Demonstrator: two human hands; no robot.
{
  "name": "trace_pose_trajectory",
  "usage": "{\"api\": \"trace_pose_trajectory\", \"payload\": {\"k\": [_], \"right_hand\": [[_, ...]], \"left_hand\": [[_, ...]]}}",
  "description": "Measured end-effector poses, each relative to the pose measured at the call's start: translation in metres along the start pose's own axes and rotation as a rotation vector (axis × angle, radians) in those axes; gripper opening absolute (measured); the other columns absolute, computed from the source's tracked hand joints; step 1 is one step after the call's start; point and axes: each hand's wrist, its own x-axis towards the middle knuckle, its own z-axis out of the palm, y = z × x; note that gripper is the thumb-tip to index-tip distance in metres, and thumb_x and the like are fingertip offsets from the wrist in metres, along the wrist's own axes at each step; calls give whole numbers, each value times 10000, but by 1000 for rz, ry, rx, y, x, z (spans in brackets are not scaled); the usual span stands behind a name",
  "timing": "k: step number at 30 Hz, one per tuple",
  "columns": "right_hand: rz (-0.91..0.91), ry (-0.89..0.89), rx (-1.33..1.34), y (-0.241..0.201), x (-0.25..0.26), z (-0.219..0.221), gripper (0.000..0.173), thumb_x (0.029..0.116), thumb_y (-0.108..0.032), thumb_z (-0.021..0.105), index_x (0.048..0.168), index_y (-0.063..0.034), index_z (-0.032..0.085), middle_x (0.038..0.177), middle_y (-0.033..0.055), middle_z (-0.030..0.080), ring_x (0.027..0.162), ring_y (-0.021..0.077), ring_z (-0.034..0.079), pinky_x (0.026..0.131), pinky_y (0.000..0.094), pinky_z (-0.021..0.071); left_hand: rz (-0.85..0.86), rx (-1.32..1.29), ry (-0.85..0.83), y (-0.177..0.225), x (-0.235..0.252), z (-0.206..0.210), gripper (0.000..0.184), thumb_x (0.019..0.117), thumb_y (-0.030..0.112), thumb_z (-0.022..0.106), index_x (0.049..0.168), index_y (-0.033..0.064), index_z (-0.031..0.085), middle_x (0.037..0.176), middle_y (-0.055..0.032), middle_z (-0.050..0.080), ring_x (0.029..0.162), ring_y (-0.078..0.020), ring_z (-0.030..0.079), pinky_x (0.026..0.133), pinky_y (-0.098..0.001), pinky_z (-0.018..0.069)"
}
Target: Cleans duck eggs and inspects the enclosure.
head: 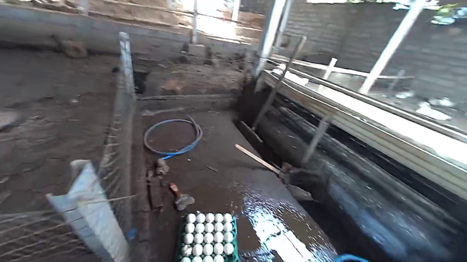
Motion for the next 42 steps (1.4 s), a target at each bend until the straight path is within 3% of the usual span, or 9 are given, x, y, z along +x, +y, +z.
{"api": "trace_pose_trajectory", "payload": {"k": [6, 9, 13, 16, 23, 27, 31, 35, 42], "right_hand": [[-4, -21, -13, 5, -2, 4, 397, 1058, -152, 446, 1370, 50, 588, 1381, 243, 604, 1323, 329, 558, 1154, 490, 415], [159, 40, 84, 12, 20, 0, 403, 1077, -189, 412, 1397, 8, 559, 1288, 240, 631, 1172, 322, 619, 1012, 514, 488], [21, -52, -25, -4, 2, 3, 416, 1080, -198, 423, 1400, 39, 543, 1368, 220, 606, 1262, 277, 595, 1096, 451, 469], [118, -28, 16, -11, 16, -4, 407, 1084, -172, 435, 1414, 52, 520, 1326, 230, 612, 1189, 252, 613, 1029, 419, 498], [164, -6, -7, 5, 13, 0, 399, 1060, -224, 476, 1425, -84, 553, 1260, 185, 652, 1064, 274, 657, 897, 497, 548], [96, -2, -26, -5, -9, 9, 377, 1087, -227, 427, 1399, -53, 546, 1336, 188, 611, 1200, 290, 609, 994, 515, 508], [113, -6, -33, 4, 13, -3, 403, 1059, -229, 413, 1388, -79, 591, 1401, 161, 590, 1235, 261, 595, 988, 496, 507], [71, 0, -69, -3, -7, 7, 396, 1082, -224, 425, 1418, -43, 534, 1358, 201, 597, 1233, 297, 593, 1029, 515, 491], [461, -13, 125, 1, 33, -8, 376, 1054, -299, 491, 1361, -97, 570, 1147, 180, 656, 1001, 293, 650, 831, 518, 544]], "left_hand": [[297, -84, -37, -65, 67, -18, 688, 1106, 460, 111, 1525, -22, 368, 1541, -254, 411, 1389, -309, 451, 1157, -479, 366], [226, -17, 86, -65, 59, -10, 693, 1100, 515, 102, 1358, 34, 528, 1023, -150, 620, 718, -153, 565, 579, -330, 480], [328, -125, -23, -59, 59, -18, 628, 1121, 389, 128, 1547, -30, 323, 1558, -266, 387, 1426, -320, 419, 1188, -479, 332], [184, 61, 40, -56, 54, -15, 655, 1109, 493, 115, 1477, 75, 460, 1067, -127, 631, 743, -143, 585, 590, -311, 498], [139, -45, 7, -62, 61, -18, 716, 1064, 604, 89, 1223, 122, 595, 771, -31, 576, 549, -84, 499, 461, -235, 425], [278, -59, -71, -69, 67, -26, 675, 1103, 472, 80, 1518, 46, 400, 1474, -179, 500, 1327, -232, 502, 1106, -446, 417], [164, -42, -26, -60, 62, -19, 643, 1078, 579, 126, 1226, 149, 581, 771, -14, 576, 531, -54, 504, 448, -199, 433], [229, -95, -116, -62, 58, -26, 728, 1080, 533, 33, 1474, 77, 441, 1373, -130, 562, 1203, -184, 557, 1006, -399, 476], [44, -179, -191, -64, 68, -34, 454, 1115, 387, 211, 990, 118, 554, 618, -7, 503, 385, -54, 347, 360, -177, 318]]}}
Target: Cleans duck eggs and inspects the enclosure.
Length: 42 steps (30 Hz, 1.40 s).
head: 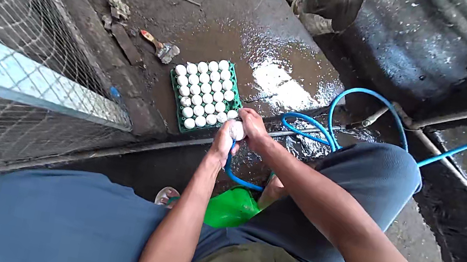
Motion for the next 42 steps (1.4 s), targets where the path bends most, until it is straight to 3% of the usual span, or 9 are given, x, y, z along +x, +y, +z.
{"api": "trace_pose_trajectory", "payload": {"k": [6, 8, 12, 19, 22, 27, 33, 37, 42], "right_hand": [[-255, 40, -87, 3, -24, 9, 415, 1090, -333, 342, 1296, -78, 596, 1053, 153, 659, 835, 248, 654, 683, 451, 557], [-428, 18, -223, 5, -38, 16, 363, 1074, -231, 438, 1315, -49, 641, 1340, 174, 622, 1211, 272, 612, 1017, 483, 509], [-217, 78, -20, 4, -21, 10, 363, 1070, -305, 453, 1333, -103, 601, 1092, 168, 678, 896, 280, 659, 739, 503, 548], [-167, 114, 5, -2, -30, 12, 348, 1059, -315, 505, 1341, -138, 609, 1094, 213, 680, 917, 343, 670, 760, 552, 549], [-296, 120, -26, -8, -51, 17, 334, 1050, -198, 539, 1309, -6, 626, 1229, 239, 666, 1159, 348, 638, 1004, 542, 502], [-116, 46, -28, -23, -25, 1, 350, 1073, -234, 499, 1329, -25, 613, 1242, 224, 662, 1151, 332, 632, 986, 539, 491], [-435, 35, -121, -24, -52, 12, 369, 1065, -165, 437, 1305, 40, 628, 1295, 254, 641, 1226, 347, 614, 1061, 524, 467], [-263, -25, -118, -31, -37, 5, 404, 1096, -237, 393, 1299, 12, 639, 1282, 247, 648, 1222, 358, 604, 1037, 564, 453], [-388, 9, -54, -14, -50, 21, 388, 1072, -219, 421, 1311, -7, 643, 1278, 228, 658, 1210, 339, 624, 1042, 558, 476]], "left_hand": [[123, 41, 99, -2, 7, -4, 416, 1123, 380, 298, 1362, 146, 547, 925, -24, 639, 651, -80, 570, 571, -232, 498], [161, 62, 120, -2, 2, -2, 455, 1127, 369, 242, 1384, 130, 531, 1077, -24, 659, 888, -77, 625, 772, -276, 541], [153, 179, 161, -7, 6, 8, 488, 1120, 412, 243, 1018, 124, 623, 642, 25, 549, 465, -46, 433, 424, -206, 373], [219, 254, 237, -8, 9, 19, 450, 1125, 354, 205, 1168, 120, 587, 772, 8, 593, 573, -67, 529, 485, -243, 450], [273, 197, 198, -7, 11, 12, 460, 1130, 268, 231, 1411, -4, 475, 1227, -110, 611, 1076, -136, 598, 954, -343, 506], [131, 179, 63, 4, 12, 6, 448, 1126, 385, 177, 1081, 145, 553, 671, 40, 544, 440, -43, 425, 382, -196, 367], [269, 185, 140, 18, 7, 8, 457, 1125, 324, 237, 1402, 42, 468, 1151, -50, 623, 985, -88, 619, 874, -311, 534], [336, 383, 285, 11, 9, 16, 381, 1122, 283, 264, 1220, 29, 531, 898, -32, 577, 687, -56, 550, 582, -244, 481], [362, 207, 322, 9, 11, 12, 429, 1113, 265, 287, 1266, -32, 556, 1077, -84, 616, 958, -89, 594, 879, -311, 509]]}}
